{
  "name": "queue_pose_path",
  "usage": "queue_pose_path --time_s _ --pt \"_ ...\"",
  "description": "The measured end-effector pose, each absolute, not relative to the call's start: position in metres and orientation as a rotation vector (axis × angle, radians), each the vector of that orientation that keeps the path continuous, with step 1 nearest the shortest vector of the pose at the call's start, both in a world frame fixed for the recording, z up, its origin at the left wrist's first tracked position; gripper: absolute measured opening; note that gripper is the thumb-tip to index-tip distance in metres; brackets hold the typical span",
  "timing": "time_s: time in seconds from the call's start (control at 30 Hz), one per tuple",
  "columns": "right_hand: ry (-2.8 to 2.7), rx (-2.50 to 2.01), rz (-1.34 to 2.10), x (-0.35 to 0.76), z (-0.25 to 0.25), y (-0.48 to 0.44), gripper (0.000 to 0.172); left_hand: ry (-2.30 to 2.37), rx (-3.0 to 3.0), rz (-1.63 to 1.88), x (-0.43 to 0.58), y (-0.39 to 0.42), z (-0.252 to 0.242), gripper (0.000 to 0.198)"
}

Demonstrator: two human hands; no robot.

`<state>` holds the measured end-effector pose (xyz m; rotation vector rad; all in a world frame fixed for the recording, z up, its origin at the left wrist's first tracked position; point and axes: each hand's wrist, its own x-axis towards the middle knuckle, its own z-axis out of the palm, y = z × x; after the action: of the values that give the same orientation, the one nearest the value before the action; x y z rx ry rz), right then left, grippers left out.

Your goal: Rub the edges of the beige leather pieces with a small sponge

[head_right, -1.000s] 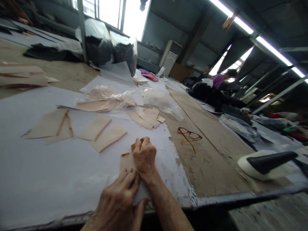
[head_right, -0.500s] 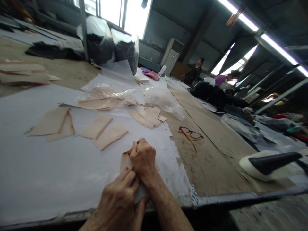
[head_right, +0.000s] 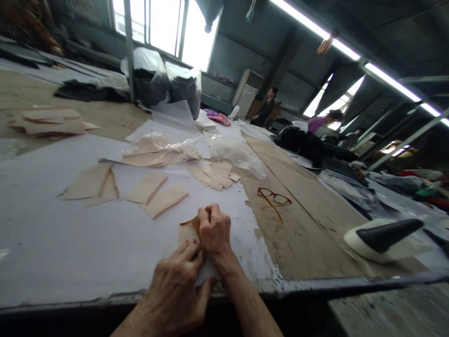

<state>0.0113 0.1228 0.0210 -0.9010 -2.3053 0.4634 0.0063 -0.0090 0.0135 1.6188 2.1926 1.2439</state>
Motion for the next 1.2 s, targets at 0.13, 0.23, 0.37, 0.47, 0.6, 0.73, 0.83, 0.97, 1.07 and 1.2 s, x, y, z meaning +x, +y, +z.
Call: queue_pose_path --time_s 0.13,0.23,0.37,0.47,0.6,0.73,0.83,0.97,1.07,1.2 --pt "-2.657 -0.780 0.032 0.002 0.026 0.114 0.019 2.163 1.643 1.247 0.006 -0.007 0.012 0.033" --pt "-2.672 -0.876 -0.066 -0.014 0.024 0.116 0.018 2.161 1.639 1.229 0.007 -0.007 0.014 0.029" --pt "-2.452 -1.045 0.109 -0.024 0.014 0.125 0.022 2.191 1.596 1.198 0.007 -0.008 0.016 0.028" --pt "-2.160 -1.122 0.496 -0.017 0.013 0.132 0.027 2.225 1.586 1.192 0.007 -0.008 0.016 0.030" --pt "-2.100 -0.962 0.678 0.002 0.022 0.128 0.031 2.236 1.616 1.209 0.007 -0.008 0.012 0.029" --pt "-2.618 -0.771 0.229 0.002 0.028 0.116 0.019 2.176 1.652 1.234 0.006 -0.008 0.011 0.033" --pt "-2.702 -0.889 0.000 -0.011 0.026 0.113 0.019 2.160 1.663 1.240 0.005 -0.006 0.011 0.033" --pt "-2.544 -1.049 0.045 -0.025 0.018 0.119 0.021 2.167 1.635 1.200 0.005 -0.006 0.011 0.027" --pt "-2.297 -1.166 0.328 -0.024 0.016 0.126 0.023 2.183 1.595 1.204 0.006 -0.009 0.011 0.029" --pt "-2.070 -1.019 0.642 -0.004 0.021 0.128 0.030 2.201 1.595 1.219 0.007 -0.010 0.012 0.027"
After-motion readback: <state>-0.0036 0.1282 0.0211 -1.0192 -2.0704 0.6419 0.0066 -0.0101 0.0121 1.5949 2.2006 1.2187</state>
